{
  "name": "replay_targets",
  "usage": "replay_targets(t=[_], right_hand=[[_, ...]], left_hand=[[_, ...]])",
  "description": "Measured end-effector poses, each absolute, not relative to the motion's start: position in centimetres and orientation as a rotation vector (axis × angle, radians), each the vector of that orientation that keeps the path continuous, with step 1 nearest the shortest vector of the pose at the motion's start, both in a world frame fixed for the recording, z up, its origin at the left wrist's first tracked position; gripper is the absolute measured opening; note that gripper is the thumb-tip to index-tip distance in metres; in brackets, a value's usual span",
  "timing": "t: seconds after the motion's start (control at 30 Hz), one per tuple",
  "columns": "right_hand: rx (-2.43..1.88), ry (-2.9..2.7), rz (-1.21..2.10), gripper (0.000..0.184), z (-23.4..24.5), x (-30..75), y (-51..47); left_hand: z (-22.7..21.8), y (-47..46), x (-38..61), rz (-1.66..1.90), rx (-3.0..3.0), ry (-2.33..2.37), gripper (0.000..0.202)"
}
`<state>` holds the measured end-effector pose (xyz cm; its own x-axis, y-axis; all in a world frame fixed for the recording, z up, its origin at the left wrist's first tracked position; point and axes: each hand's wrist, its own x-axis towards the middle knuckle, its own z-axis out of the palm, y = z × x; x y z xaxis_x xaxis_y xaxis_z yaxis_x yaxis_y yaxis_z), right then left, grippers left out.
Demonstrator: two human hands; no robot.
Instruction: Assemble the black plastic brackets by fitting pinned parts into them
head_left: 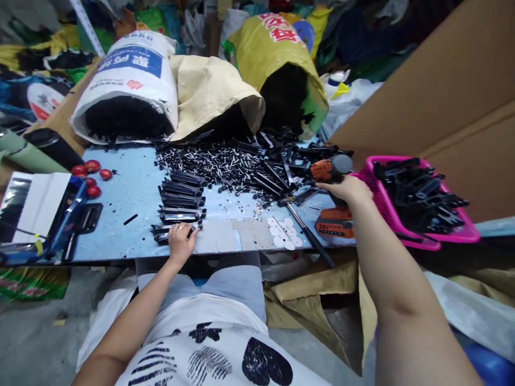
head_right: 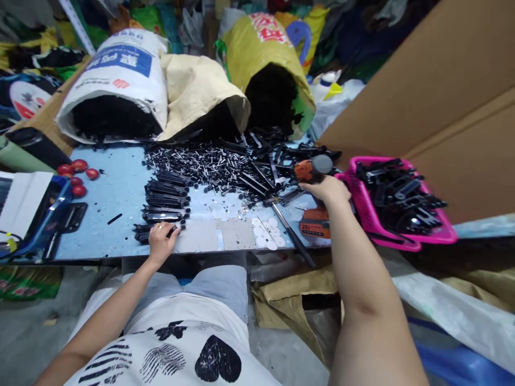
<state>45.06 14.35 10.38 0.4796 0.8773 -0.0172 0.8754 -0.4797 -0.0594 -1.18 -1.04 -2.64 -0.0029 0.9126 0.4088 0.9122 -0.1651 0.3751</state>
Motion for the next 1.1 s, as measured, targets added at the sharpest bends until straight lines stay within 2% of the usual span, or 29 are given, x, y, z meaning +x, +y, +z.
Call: replay_targets(t=[0.07, 0.13, 0.17, 0.27, 0.43, 0.53, 0.7, 0.8, 0.9, 1.03, 1.1], right_hand=[[-2.599, -1.426, -0.335, 0.079, 11.2, 44.0, 13.2], [-2.303, -1.418, -0.582, 0.065, 11.9, 41.8, 12.3], [-2.130, -1.525, -0.604, 0.054, 12.2, 40.1, 12.0], [-1.687, -1.969, -0.333, 0.035, 11.7, 32.7, 12.1], [-1.250, -2.490, 0.218, 0.037, 8.3, 16.4, 15.6], [-1.229, -2.658, 0.427, 0.033, 7.0, 9.8, 18.4], [-1.317, -2.689, 0.544, 0.024, 6.1, 9.0, 20.3], [-1.386, -2.659, 0.566, 0.025, 5.5, 11.9, 18.7], [-1.425, -2.641, 0.614, 0.024, 4.7, 14.9, 16.0], [-1.442, -2.613, 0.688, 0.022, 4.1, 17.4, 11.7], [-1.438, -2.510, 0.790, 0.022, 4.0, 17.7, 9.2]], left_hand=[[-2.5, -1.0, -1.3, 0.880, 2.196, 2.023, 0.028], [-2.5, -1.0, -1.4, 0.872, 2.183, 2.015, 0.028], [-2.5, -1.0, -1.4, 0.868, 2.179, 2.011, 0.028], [-1.9, -1.7, -1.4, 0.832, 2.177, 2.014, 0.029], [0.4, -5.2, -1.1, 0.916, 2.168, 1.994, 0.044], [1.2, -8.2, -1.9, 1.011, 2.083, 1.862, 0.036], [0.8, -10.8, -5.0, 1.133, 1.884, 1.911, 0.025], [1.2, -7.6, -6.8, 1.114, 2.004, 1.875, 0.026], [2.4, 0.2, -8.0, 0.944, 2.248, 1.889, 0.032], [2.9, 11.5, -8.4, 0.263, 2.450, 1.918, 0.045], [2.3, 15.0, -8.4, 0.137, 2.491, 1.832, 0.048]])
